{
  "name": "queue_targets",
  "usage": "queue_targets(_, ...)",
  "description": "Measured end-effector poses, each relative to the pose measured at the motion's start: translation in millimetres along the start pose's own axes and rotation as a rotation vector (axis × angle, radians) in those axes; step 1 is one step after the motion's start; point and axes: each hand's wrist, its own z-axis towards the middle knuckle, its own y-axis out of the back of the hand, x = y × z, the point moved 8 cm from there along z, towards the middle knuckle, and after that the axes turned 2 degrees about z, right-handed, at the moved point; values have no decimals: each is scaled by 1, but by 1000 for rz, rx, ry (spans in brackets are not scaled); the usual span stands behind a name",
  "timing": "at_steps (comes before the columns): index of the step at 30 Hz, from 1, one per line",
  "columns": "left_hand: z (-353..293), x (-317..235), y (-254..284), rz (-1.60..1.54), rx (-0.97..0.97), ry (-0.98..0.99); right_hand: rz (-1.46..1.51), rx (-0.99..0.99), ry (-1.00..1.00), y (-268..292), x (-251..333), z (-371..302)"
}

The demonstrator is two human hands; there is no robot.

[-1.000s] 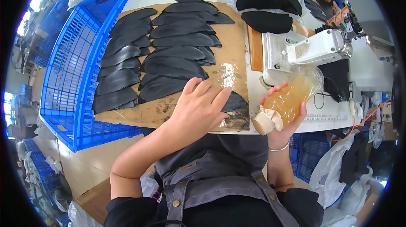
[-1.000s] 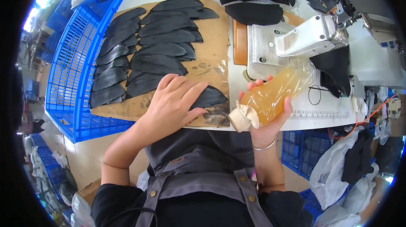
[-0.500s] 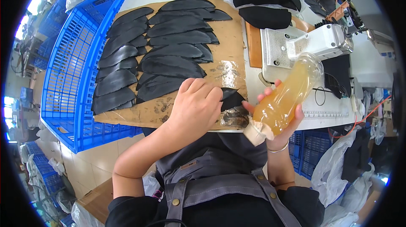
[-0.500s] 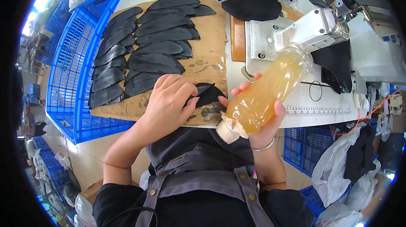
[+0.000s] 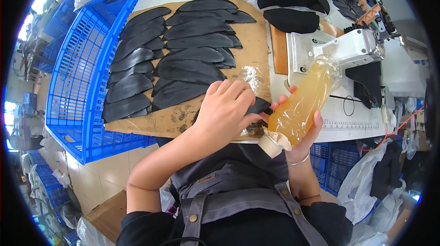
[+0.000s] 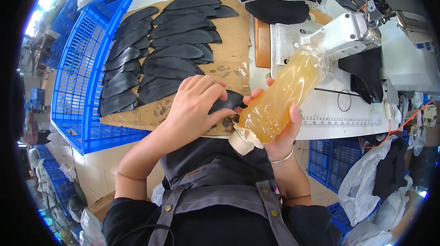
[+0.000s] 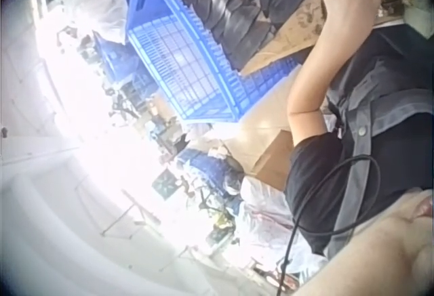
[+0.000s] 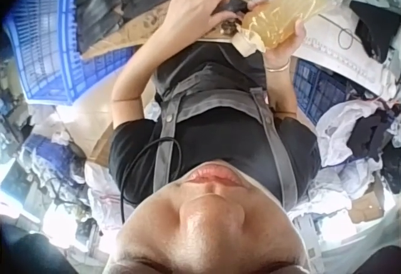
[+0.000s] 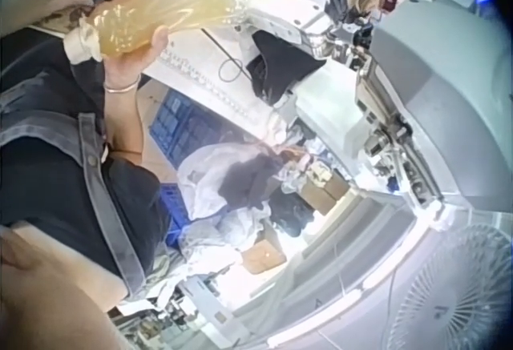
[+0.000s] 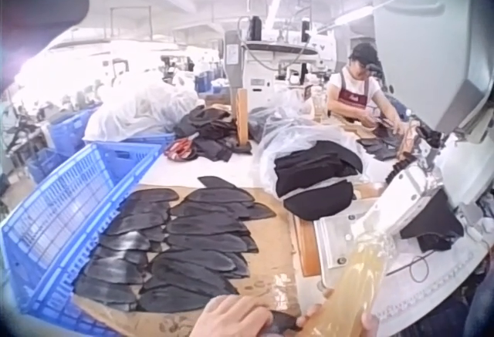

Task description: The recorder applies glue to small black shoe components from a squeeze bottle and stacks them on a workbench.

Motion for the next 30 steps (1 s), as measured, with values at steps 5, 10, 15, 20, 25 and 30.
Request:
queue_targets(5, 6, 2, -11, 10, 47, -8, 46, -24, 16, 1, 0, -1)
queue_targets(10, 6, 7, -11, -41, 22, -5, 54, -23, 21, -3, 0, 0)
queue_targets(15, 7, 9, -13, -35, 40, -28, 68, -42, 18, -2, -1, -1)
queue_targets(20, 5, 12, -14, -63, 21, -43, 73, -26, 12, 0, -1, -1)
queue_targets(25, 5, 13, -14, -65, 0, -43, 79, -38, 5, 1, -3, 0)
queue_targets(30, 5, 11, -13, -53, -16, -43, 103, -37, -5, 3, -2, 0)
